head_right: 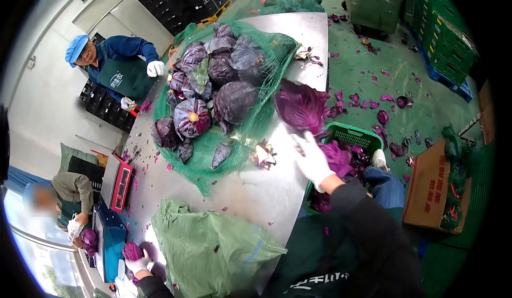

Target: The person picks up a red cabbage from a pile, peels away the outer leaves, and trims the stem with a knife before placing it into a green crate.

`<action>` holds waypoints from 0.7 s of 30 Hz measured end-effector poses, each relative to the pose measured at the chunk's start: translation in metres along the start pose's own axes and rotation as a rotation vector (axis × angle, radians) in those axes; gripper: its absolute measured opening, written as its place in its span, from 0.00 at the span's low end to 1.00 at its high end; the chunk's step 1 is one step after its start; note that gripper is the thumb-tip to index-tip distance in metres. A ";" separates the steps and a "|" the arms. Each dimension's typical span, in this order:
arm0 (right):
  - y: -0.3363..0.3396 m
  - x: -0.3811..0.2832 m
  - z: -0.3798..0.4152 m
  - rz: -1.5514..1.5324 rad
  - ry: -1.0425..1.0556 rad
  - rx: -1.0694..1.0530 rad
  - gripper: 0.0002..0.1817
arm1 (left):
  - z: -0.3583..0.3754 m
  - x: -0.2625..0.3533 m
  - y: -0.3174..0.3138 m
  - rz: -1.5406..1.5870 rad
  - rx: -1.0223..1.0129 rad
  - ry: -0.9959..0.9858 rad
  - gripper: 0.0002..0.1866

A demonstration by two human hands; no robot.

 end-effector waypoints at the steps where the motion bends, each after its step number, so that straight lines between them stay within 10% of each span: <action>1: 0.017 -0.011 0.005 -0.051 -0.074 0.050 0.28 | 0.013 0.005 -0.040 0.021 -0.052 0.030 0.34; 8: 0.069 0.056 0.067 -0.289 -0.389 0.273 0.22 | 0.241 -0.032 -0.399 -0.541 -1.176 -0.290 0.23; 9: 0.070 0.061 0.073 -0.286 -0.412 0.265 0.22 | 0.294 -0.045 -0.438 -0.626 -1.176 -0.324 0.24; 12: 0.075 0.078 0.093 -0.427 -0.555 0.305 0.20 | 0.363 -0.085 -0.536 -0.966 -1.214 -1.311 0.33; 14: 0.084 0.095 0.102 -0.525 -0.646 0.381 0.19 | 0.376 -0.101 -0.582 -1.081 -1.136 -1.419 0.37; 18: 0.105 0.138 0.117 -0.885 -0.827 0.582 0.07 | 0.350 -0.141 -0.602 -1.330 -1.132 -1.031 0.38; 21: 0.109 0.169 0.130 -1.001 -0.890 0.691 0.07 | 0.359 -0.142 -0.565 -1.095 -1.046 -1.333 0.33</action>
Point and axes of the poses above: each hand's wrist, its own z-axis away from the middle knuckle, its own y-axis out of the back of the hand, x = y × z, the point moved 5 cm from there along -z, towards the middle knuckle, and after that the axes turned 12 degrees about -z, right-handed, at the moved point
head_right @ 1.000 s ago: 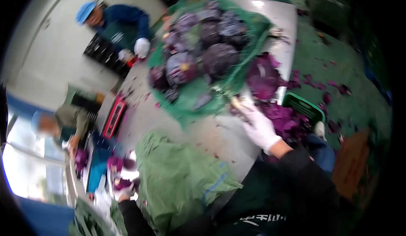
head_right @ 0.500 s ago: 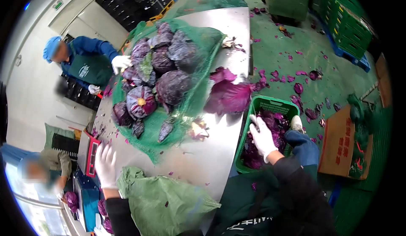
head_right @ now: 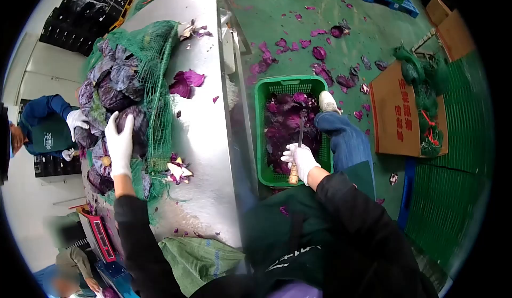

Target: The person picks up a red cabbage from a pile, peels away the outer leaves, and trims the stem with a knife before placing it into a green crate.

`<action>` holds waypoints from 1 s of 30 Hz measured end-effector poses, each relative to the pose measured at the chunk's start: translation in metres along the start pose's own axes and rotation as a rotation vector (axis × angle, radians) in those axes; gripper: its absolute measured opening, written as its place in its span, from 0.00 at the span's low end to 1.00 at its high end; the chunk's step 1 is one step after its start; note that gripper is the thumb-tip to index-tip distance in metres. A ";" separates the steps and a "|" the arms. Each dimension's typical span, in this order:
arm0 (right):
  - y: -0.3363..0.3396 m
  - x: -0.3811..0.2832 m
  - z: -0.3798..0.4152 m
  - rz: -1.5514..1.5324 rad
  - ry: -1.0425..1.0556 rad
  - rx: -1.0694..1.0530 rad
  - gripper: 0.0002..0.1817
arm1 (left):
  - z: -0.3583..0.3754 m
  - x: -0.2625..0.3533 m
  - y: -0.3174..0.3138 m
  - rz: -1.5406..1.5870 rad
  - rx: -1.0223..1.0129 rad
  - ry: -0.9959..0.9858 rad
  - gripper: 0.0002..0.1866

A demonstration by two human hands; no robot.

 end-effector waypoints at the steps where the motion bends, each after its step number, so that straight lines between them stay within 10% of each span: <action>1: 0.004 0.005 -0.001 -0.031 -0.032 0.022 0.07 | 0.026 0.019 0.011 0.014 0.080 -0.065 0.32; 5: -0.025 -0.001 0.027 0.165 0.091 -0.043 0.11 | 0.135 0.058 0.035 -0.114 0.257 -0.175 0.34; 13: -0.200 -0.030 0.133 0.659 0.781 -0.723 0.17 | 0.213 -0.017 0.025 0.800 0.106 0.603 0.38; 17: -0.289 0.002 0.151 0.831 0.504 -0.899 0.19 | 0.215 -0.041 0.019 1.051 0.025 0.698 0.38; 20: -0.353 0.020 0.145 0.871 1.087 -0.989 0.20 | 0.209 -0.050 0.014 1.113 -0.028 0.712 0.40; 23: -0.389 0.038 0.128 1.275 0.898 -0.936 0.21 | 0.199 -0.047 0.007 1.215 0.043 0.787 0.43; 30: -0.318 0.021 0.164 0.876 0.461 -0.962 0.23 | 0.187 0.012 0.084 0.901 0.112 0.376 0.49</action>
Point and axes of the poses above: each hand's wrist, its own z-axis away from the middle knuckle, its own y-axis out of the back of the hand, x = y × z, the point moved 5 cm from there along -z, towards the middle knuckle, and after that the axes turned 12 degrees about -z, right-handed, at the moved point
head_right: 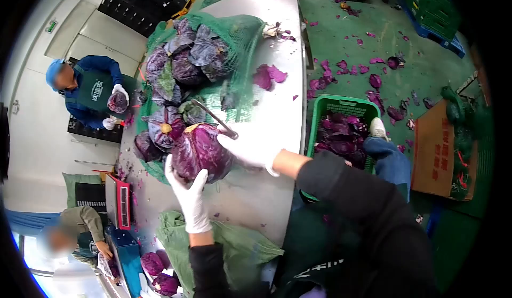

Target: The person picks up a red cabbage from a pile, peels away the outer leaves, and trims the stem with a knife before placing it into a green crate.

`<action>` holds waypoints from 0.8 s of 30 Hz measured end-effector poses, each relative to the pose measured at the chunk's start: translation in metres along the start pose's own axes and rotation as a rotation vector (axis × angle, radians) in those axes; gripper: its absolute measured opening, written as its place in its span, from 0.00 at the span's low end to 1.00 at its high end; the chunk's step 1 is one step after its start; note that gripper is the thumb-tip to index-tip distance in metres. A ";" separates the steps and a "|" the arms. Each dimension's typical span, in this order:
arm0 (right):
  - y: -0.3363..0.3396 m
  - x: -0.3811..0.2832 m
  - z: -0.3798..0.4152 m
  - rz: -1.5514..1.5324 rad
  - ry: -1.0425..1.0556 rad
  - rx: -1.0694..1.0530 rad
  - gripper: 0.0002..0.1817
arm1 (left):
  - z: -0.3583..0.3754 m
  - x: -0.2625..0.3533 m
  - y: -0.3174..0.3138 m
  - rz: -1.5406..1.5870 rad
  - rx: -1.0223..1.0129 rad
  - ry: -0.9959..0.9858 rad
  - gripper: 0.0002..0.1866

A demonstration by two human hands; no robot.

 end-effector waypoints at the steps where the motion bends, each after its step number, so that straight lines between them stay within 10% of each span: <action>1: 0.003 0.000 0.021 -0.100 -0.047 0.016 0.23 | 0.007 0.015 0.001 -0.020 -0.042 -0.021 0.51; 13: 0.040 0.047 0.215 -0.331 -0.330 0.240 0.26 | 0.106 0.034 -0.064 -0.129 -0.451 0.165 0.50; 17: 0.061 0.023 0.212 0.220 0.225 0.330 0.27 | 0.101 0.038 -0.068 -0.080 -0.481 0.182 0.48; 24: 0.045 0.027 0.211 0.727 0.402 0.096 0.20 | 0.096 0.025 -0.069 -0.125 -0.526 0.142 0.47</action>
Point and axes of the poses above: each hand's wrist, its own z-axis away from the middle knuckle, its own y-axis out of the back of the hand, x = y × z, the point moved 5 cm from there along -z, towards the middle knuckle, and after that the axes turned 12 degrees about -z, right-handed, at the moved point
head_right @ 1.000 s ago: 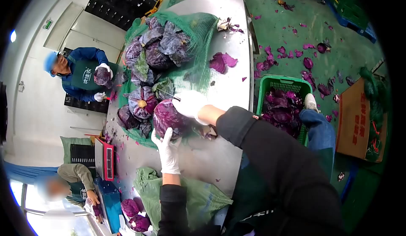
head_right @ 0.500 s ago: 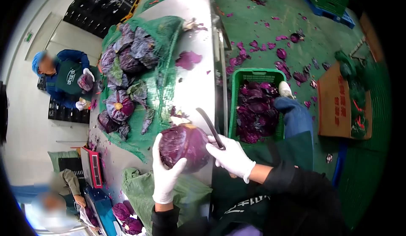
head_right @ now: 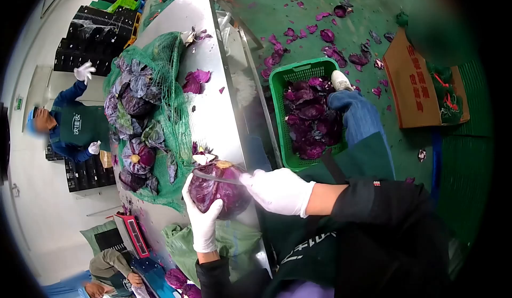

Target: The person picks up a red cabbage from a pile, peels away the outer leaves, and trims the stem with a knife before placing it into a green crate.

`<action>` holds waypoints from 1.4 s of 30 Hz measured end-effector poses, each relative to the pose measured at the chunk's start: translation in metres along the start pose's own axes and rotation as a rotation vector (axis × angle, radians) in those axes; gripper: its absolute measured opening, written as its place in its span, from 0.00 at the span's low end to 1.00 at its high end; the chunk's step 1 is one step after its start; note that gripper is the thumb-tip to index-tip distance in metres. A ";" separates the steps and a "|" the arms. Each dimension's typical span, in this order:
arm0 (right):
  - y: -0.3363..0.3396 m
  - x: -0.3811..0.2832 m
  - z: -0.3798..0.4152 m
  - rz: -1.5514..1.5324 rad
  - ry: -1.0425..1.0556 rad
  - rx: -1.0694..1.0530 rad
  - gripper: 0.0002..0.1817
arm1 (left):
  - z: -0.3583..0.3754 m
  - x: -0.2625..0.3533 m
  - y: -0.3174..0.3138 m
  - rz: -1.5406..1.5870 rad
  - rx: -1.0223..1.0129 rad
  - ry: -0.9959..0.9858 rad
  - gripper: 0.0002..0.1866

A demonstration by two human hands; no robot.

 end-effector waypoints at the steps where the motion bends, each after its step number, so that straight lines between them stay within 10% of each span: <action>1: -0.001 0.001 -0.002 0.002 -0.029 -0.016 0.20 | -0.001 0.001 0.000 -0.020 -0.005 0.000 0.47; 10: -0.006 0.031 -0.012 -0.039 -0.241 -0.237 0.19 | -0.008 -0.001 -0.005 -0.402 0.070 -0.186 0.49; 19: -0.014 0.047 -0.042 -0.148 -0.321 -0.254 0.22 | -0.024 -0.005 0.002 -0.141 0.061 0.080 0.44; 31: -0.030 0.069 -0.035 0.078 -0.376 -0.431 0.19 | -0.009 -0.007 0.003 -0.197 0.021 -0.142 0.42; 36: -0.028 0.026 -0.015 -0.762 -0.845 -0.366 0.35 | 0.017 -0.029 0.024 0.214 -0.037 -0.001 0.47; 42: -0.004 0.023 -0.048 -0.463 -0.370 0.036 0.30 | 0.011 -0.029 0.023 0.367 0.016 -0.082 0.37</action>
Point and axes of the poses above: each hand's wrist, its own z-axis away from the middle knuckle, its own y-axis out of the back of the hand, x = y × z, the point moved 5 cm from there along -z, towards the middle knuckle, and after that the axes turned 12 degrees about -z, right-handed, at the moved point
